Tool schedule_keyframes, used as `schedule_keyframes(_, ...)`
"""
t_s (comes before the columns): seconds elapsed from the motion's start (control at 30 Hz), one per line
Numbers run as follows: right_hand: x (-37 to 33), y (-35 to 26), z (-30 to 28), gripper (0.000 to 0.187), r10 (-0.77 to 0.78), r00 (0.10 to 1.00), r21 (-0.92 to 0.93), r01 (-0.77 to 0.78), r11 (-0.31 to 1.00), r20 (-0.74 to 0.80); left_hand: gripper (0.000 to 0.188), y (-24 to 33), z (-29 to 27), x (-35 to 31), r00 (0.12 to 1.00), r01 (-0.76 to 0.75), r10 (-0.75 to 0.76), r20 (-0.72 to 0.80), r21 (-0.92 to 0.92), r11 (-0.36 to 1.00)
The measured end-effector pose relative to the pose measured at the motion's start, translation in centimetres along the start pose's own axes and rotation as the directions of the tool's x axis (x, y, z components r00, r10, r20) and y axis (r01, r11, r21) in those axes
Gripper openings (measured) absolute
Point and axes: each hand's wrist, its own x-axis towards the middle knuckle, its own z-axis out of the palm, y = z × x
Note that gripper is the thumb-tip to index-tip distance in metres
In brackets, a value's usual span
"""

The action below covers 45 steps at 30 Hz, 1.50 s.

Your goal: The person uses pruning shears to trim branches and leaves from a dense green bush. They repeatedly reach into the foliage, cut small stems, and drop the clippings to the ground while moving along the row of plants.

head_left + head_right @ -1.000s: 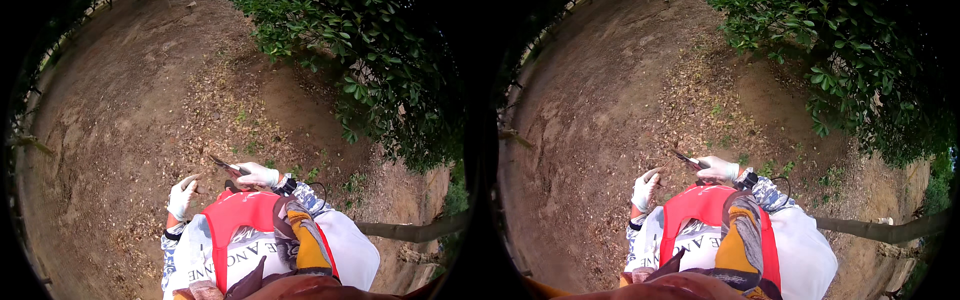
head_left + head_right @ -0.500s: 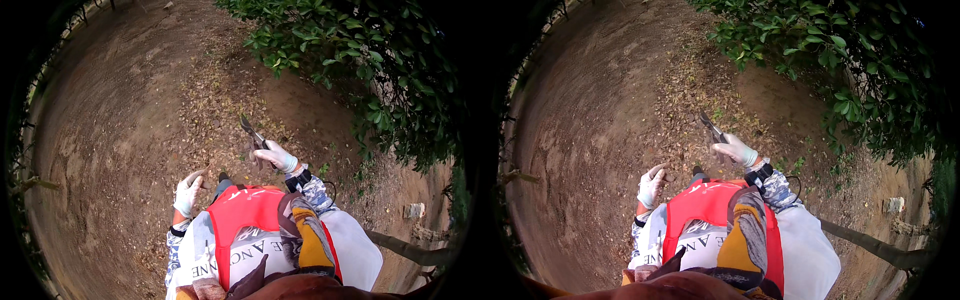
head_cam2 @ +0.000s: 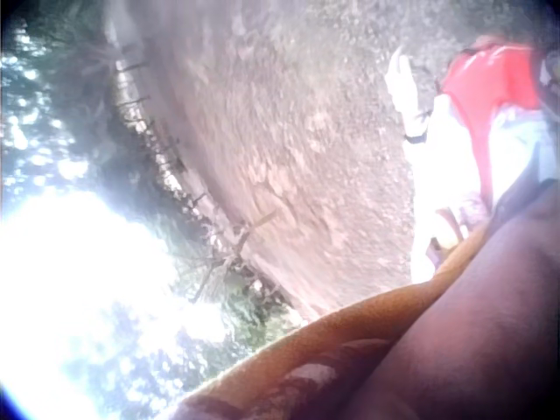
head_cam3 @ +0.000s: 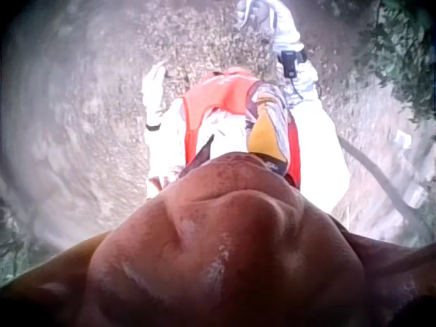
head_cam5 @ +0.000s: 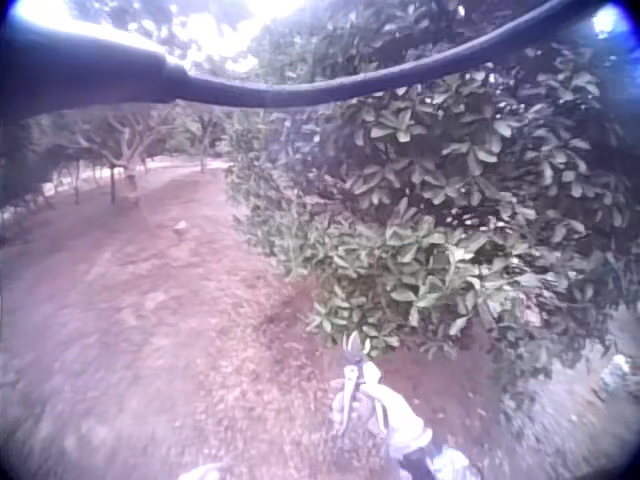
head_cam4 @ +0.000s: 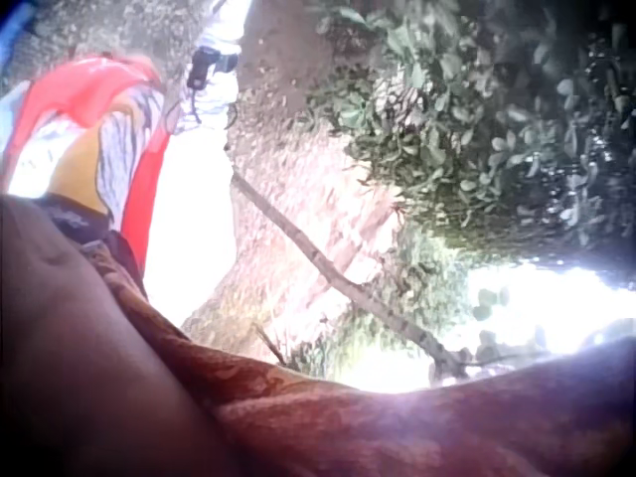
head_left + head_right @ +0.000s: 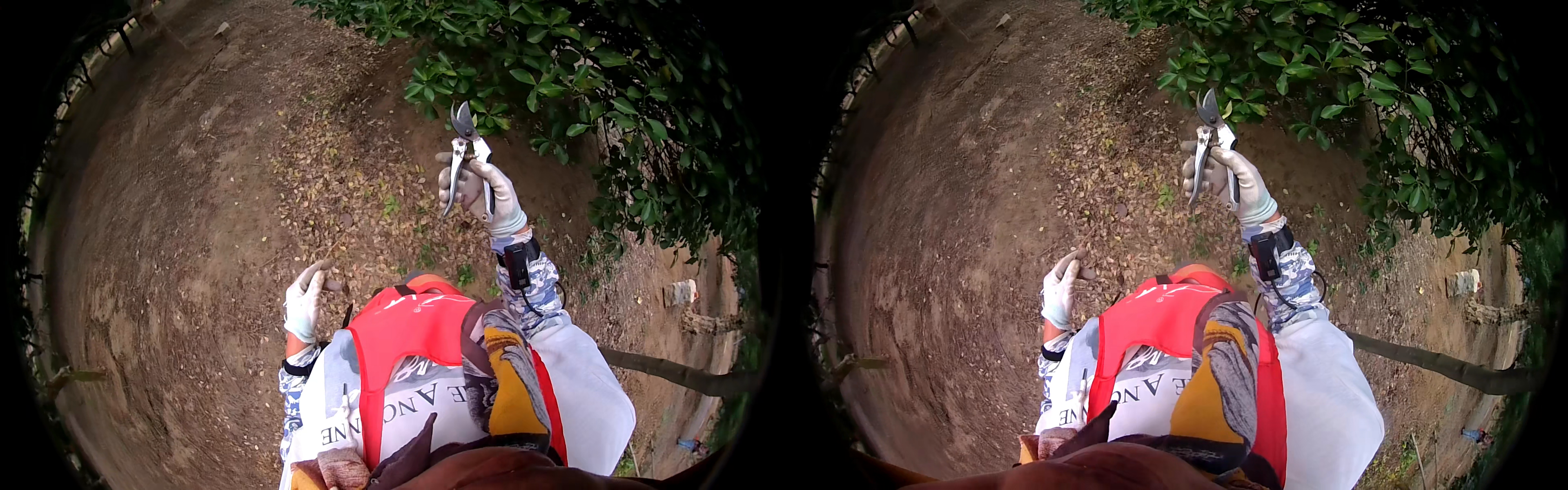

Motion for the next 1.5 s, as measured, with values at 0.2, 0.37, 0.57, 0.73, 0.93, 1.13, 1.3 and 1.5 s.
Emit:
schedule_keyframes(0.2, 5.6, -3.7, -2.0, 0.066, 0.006, 0.996, 0.296, -0.033, 0.955, 0.093, 0.042, 0.4, -1.3, 2.7, 0.999, -0.030, 0.030, 0.024, 0.029, 0.999)
schedule_keyframes(0.37, 8.0, -5.5, -2.8, 0.059, -0.028, 0.991, 0.350, -0.020, 0.937, 0.134, 0.042, 3.0, -1.4, 3.7, 0.999, 0.049, -0.049, -0.023, -0.023, 0.999)
schedule_keyframes(0.57, 9.7, -7.4, -3.9, 0.061, 0.023, 0.987, 0.413, -0.087, 0.906, 0.156, 0.043, 4.6, -1.4, 5.6, 0.999, -0.022, 0.022, -0.025, 0.002, 1.000)
schedule_keyframes(0.73, 9.1, -8.1, -3.7, 0.057, 0.033, 0.997, 0.372, -0.058, 0.927, 0.073, 0.043, 7.5, -0.4, 7.7, 1.000, -0.016, 0.015, 0.018, 0.047, 0.999)
schedule_keyframes(0.93, 5.8, -8.7, 0.5, 0.061, 0.035, 0.997, 0.007, -0.035, 0.999, 0.073, 0.039, 8.5, 0.3, 10.3, 1.000, -0.001, -0.001, 0.031, 0.054, 0.999)
schedule_keyframes(1.13, 5.1, -7.9, 1.5, 0.065, 0.239, 0.970, -0.287, -0.242, 0.927, -0.046, 0.040, 10.5, 0.4, 10.9, 0.998, -0.013, 0.010, 0.056, 0.058, 0.998)
schedule_keyframes(1.3, 6.3, -8.1, 1.5, 0.059, 0.213, 0.977, -0.255, -0.212, 0.943, -0.023, 0.040, 10.2, 0.0, 11.2, 0.999, 0.009, -0.012, 0.030, 0.080, 0.997)
schedule_keyframes(1.5, 7.2, -8.2, 0.5, 0.058, 0.218, 0.975, -0.223, -0.223, 0.949, -0.048, 0.041, 10.8, -0.4, 10.2, 0.999, 0.039, -0.039, -0.004, 0.090, 0.995)
